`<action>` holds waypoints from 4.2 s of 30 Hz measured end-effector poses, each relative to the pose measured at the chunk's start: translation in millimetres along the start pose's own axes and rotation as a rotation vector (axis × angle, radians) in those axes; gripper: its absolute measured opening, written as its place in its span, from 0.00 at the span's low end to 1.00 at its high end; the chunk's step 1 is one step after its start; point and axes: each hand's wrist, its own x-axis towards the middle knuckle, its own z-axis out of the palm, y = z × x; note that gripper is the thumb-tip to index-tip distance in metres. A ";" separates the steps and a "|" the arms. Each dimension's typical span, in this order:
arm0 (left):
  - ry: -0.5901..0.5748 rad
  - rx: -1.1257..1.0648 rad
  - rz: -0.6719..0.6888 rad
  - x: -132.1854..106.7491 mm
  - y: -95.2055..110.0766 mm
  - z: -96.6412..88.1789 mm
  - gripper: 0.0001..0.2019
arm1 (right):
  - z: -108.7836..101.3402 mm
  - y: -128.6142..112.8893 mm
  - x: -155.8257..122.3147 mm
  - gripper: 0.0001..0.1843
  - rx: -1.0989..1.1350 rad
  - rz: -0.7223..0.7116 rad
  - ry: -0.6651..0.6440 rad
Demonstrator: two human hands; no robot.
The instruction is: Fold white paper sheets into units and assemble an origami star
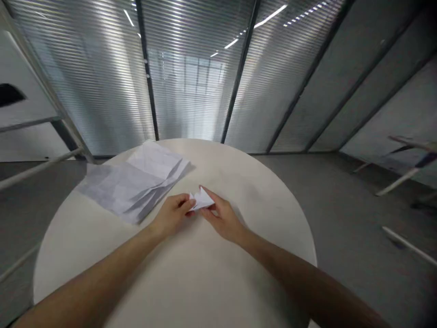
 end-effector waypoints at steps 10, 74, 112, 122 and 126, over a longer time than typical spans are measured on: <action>0.096 0.062 0.184 -10.1 2.2 8.3 0.20 | 4.8 -7.6 -3.8 0.22 0.155 0.111 0.021; 0.180 -0.076 0.042 -5.0 6.8 -6.8 0.10 | 3.0 -5.6 6.0 0.09 0.406 0.176 0.296; 0.143 0.302 0.311 -7.3 1.2 -11.9 0.07 | 5.3 -1.8 4.7 0.07 0.320 0.060 0.270; 0.265 0.504 0.498 -8.2 -0.4 -15.4 0.06 | 3.5 -5.4 0.5 0.01 -0.081 -0.131 0.287; 0.355 0.644 0.636 -11.3 1.4 -18.0 0.06 | 0.9 -11.8 0.4 0.03 -0.140 -0.185 0.271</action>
